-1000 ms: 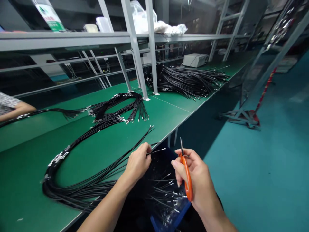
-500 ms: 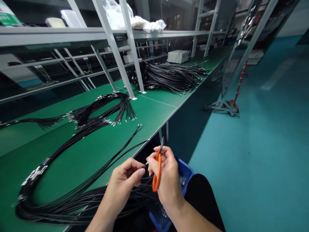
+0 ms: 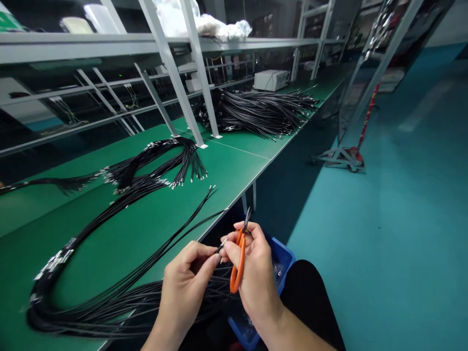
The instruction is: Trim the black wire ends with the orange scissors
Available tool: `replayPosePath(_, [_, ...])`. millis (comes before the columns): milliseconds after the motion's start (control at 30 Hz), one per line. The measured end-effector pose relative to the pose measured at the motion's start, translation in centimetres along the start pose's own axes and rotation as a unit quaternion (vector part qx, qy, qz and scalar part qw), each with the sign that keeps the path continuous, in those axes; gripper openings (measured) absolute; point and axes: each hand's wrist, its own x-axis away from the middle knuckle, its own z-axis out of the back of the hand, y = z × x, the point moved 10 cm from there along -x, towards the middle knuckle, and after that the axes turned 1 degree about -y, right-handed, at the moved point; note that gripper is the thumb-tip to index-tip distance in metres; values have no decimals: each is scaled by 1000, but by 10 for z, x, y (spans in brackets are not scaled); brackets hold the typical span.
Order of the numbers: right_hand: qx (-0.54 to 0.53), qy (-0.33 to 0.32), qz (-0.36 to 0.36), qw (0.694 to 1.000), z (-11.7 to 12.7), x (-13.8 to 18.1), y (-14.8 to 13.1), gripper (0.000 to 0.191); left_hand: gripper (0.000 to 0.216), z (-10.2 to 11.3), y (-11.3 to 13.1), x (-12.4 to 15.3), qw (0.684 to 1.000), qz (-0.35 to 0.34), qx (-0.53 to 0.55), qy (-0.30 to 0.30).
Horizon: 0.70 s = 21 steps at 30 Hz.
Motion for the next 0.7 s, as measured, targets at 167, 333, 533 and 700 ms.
replayPosePath(167, [-3,2,-2,1000,1,2,1,29,9,3,13,5,997,-43,-60,32])
replayPosePath(333, [-22,-9,-32,999,-1,1,3,25,11,7,21,9,992,-68,-87,57])
replayPosePath(533, [-71,-39,-113,990,-8,5,20,20,10,-5,-7,1,992,36,103,-56])
replayPosePath(700, [-72,-18,-95,993,-12,8,25,25,14,-8,-17,1,973,71,204,-83])
